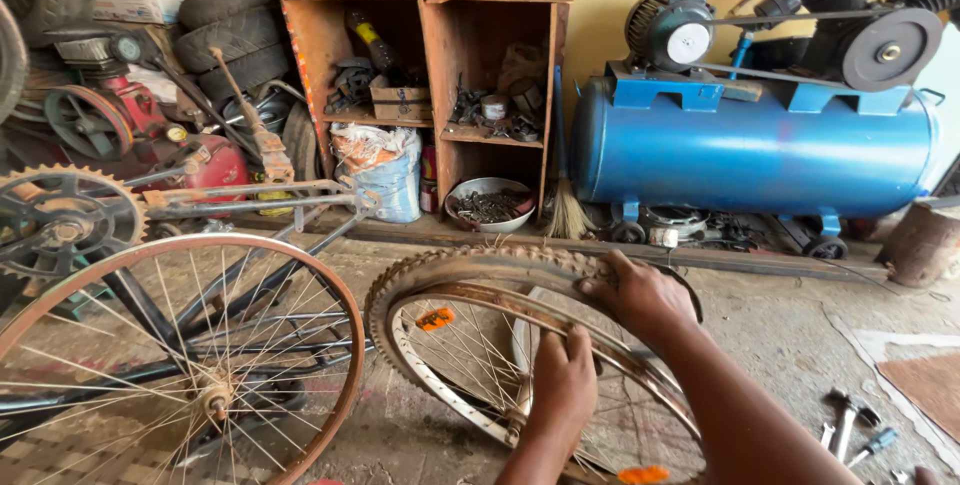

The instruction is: The person removes an inner tube from a bicycle tire, works on the tire and tube by hand and with tools, and then reseats the tube and tire back onto the wheel rim.

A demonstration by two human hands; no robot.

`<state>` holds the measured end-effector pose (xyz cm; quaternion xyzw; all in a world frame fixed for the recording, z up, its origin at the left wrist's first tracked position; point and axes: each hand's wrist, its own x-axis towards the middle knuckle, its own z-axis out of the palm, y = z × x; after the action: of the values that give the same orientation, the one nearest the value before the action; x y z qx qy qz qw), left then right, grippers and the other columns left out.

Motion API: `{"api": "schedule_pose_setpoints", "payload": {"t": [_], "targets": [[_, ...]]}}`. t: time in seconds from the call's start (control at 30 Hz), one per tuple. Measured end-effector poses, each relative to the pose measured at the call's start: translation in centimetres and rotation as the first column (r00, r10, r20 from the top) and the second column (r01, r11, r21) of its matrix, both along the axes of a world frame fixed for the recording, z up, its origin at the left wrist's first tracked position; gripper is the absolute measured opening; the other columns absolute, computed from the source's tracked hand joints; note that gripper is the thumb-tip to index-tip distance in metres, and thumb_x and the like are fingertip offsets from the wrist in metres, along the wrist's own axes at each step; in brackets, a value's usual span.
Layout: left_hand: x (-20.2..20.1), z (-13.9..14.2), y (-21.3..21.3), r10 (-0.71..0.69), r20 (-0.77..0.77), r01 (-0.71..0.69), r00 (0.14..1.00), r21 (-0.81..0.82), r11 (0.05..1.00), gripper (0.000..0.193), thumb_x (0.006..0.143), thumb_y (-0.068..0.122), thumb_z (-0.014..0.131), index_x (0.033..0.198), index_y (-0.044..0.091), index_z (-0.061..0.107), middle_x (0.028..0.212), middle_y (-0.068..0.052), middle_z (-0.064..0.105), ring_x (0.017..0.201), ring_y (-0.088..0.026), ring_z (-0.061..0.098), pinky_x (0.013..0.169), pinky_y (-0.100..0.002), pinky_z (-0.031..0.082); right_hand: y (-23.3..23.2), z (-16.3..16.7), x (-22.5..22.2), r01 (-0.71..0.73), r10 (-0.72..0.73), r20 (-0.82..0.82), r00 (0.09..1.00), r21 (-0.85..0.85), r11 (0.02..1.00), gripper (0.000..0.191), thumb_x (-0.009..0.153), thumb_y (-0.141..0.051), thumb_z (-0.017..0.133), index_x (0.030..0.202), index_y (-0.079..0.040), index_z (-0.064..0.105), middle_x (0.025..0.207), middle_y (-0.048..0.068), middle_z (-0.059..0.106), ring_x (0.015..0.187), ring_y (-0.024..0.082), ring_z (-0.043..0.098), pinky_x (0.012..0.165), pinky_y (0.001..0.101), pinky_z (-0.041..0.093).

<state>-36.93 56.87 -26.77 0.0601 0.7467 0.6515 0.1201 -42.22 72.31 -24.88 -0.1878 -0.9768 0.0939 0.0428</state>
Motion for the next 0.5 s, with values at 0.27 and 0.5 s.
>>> {"api": "schedule_pose_setpoints", "payload": {"t": [0.27,0.5], "targets": [[-0.1,-2.1,-2.2,0.001,-0.024,-0.001,1.0,-0.025,1.0,0.048,0.107,0.048,0.041,0.104,0.003,0.058,0.082,-0.004,0.058,0.068,-0.012,0.055,0.057,-0.03,0.046,0.5,-2.1,-3.1,-0.029,0.025,-0.073,0.997,-0.062,0.998,0.076,0.081,-0.078,0.057,0.14,-0.031,0.056,0.116,0.012,0.075,0.103,0.031,0.073,0.081,0.0469,0.058],[-0.5,-0.7,-3.9,-0.079,0.085,0.075,0.993,0.05,0.996,0.05,0.107,0.052,0.039,0.109,0.006,0.057,0.079,-0.003,0.049,0.062,-0.014,0.044,0.052,-0.032,0.04,-0.7,-0.6,-3.6,-0.046,0.047,-0.055,0.997,0.032,0.998,0.071,0.085,-0.079,0.057,0.121,-0.019,0.071,0.094,0.008,0.08,0.081,0.02,0.077,0.065,0.0323,0.061]]}}
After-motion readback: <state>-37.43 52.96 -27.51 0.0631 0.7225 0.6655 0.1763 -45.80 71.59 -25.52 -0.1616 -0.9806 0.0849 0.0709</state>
